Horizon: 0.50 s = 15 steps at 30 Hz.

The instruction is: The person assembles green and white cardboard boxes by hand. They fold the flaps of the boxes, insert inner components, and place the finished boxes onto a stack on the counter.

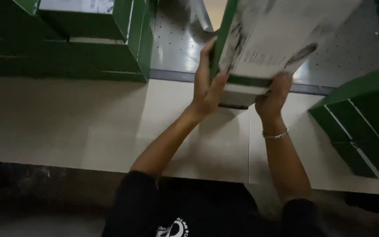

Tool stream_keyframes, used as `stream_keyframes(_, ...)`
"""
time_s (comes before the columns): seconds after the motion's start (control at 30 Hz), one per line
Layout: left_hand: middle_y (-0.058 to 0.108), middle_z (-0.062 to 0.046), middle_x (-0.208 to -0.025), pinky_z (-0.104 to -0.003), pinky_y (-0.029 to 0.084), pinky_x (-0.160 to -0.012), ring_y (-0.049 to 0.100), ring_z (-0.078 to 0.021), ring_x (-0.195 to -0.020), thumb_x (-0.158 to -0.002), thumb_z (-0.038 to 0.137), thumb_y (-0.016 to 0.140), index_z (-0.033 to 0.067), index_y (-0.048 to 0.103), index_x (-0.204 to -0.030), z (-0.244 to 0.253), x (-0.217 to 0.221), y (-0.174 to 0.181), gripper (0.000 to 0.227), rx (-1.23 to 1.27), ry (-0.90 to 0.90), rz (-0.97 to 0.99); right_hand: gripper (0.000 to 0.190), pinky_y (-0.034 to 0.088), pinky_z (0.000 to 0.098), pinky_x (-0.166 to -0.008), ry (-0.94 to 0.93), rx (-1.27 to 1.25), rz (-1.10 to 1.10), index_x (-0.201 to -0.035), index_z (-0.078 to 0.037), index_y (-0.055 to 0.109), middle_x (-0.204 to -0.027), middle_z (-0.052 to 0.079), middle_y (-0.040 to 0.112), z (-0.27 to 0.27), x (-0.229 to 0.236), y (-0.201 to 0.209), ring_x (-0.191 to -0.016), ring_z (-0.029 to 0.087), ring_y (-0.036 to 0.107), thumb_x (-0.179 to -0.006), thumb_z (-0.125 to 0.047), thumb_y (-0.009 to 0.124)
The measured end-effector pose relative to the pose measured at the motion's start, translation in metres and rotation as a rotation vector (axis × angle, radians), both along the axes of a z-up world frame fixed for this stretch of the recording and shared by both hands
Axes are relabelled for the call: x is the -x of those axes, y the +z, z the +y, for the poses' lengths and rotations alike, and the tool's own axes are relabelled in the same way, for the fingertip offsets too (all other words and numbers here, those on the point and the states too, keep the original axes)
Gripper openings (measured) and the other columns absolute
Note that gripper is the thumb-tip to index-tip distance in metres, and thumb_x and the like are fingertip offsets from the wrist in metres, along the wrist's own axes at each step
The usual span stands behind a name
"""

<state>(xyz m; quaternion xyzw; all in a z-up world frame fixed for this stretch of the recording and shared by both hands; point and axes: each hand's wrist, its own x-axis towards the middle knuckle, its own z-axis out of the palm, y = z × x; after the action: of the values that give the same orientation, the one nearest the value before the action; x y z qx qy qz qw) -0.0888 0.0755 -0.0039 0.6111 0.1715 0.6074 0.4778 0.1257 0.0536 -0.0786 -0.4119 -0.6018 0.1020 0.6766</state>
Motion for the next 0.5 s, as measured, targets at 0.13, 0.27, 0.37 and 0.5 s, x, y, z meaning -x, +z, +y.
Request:
stream_keyframes(0.13,0.044,-0.009,-0.147,-0.037,0.046,-0.114,0.048,-0.0214,-0.135,-0.105,0.06,0.047,0.006,0.03,-0.154,0.009,-0.003,-0.027,0.075,-0.132,0.074,-0.018,0.044,0.021,0.0387,-0.13,0.271,0.205,0.342,-0.148,-0.009,0.039,-0.149,0.012,0.044,0.015,-0.019,-0.066,-0.142,0.026,0.039,-0.114,-0.036,0.037)
stream_keyframes(0.27,0.043,-0.006,-0.137,-0.037,0.045,-0.103,0.046,-0.0189,-0.122,-0.103,0.053,0.045,0.0081,0.026,-0.154,0.016,0.0,-0.027,0.071,-0.211,0.033,0.026,0.058,0.046,0.0398,-0.113,0.339,0.481,0.771,-0.123,-0.023,0.06,-0.121,0.0,0.061,0.015,-0.006,-0.053,-0.121,0.022,0.055,-0.097,-0.066,0.032)
stream_keyframes(0.37,0.044,-0.007,-0.125,-0.035,0.051,-0.092,0.05,-0.0187,-0.11,-0.103,0.065,0.039,0.0121,0.031,-0.143,0.011,-0.006,-0.023,0.067,-0.16,0.111,0.035,0.016,0.058,0.0348,-0.099,0.256,0.355,0.721,-0.117,-0.013,0.059,-0.106,0.002,0.065,0.011,-0.004,-0.054,-0.103,0.018,0.064,-0.109,-0.019,0.048)
stream_keyframes(0.5,0.042,-0.008,-0.129,-0.036,0.046,-0.099,0.046,-0.0195,-0.117,-0.098,0.058,0.04,0.0097,0.031,-0.143,0.005,-0.005,-0.024,0.067,-0.044,0.1,0.016,0.01,0.034,0.0402,-0.097,0.036,-0.038,-0.088,-0.116,-0.007,0.035,-0.112,0.008,0.039,0.005,0.007,-0.041,-0.106,0.022,0.039,-0.11,-0.012,0.041)
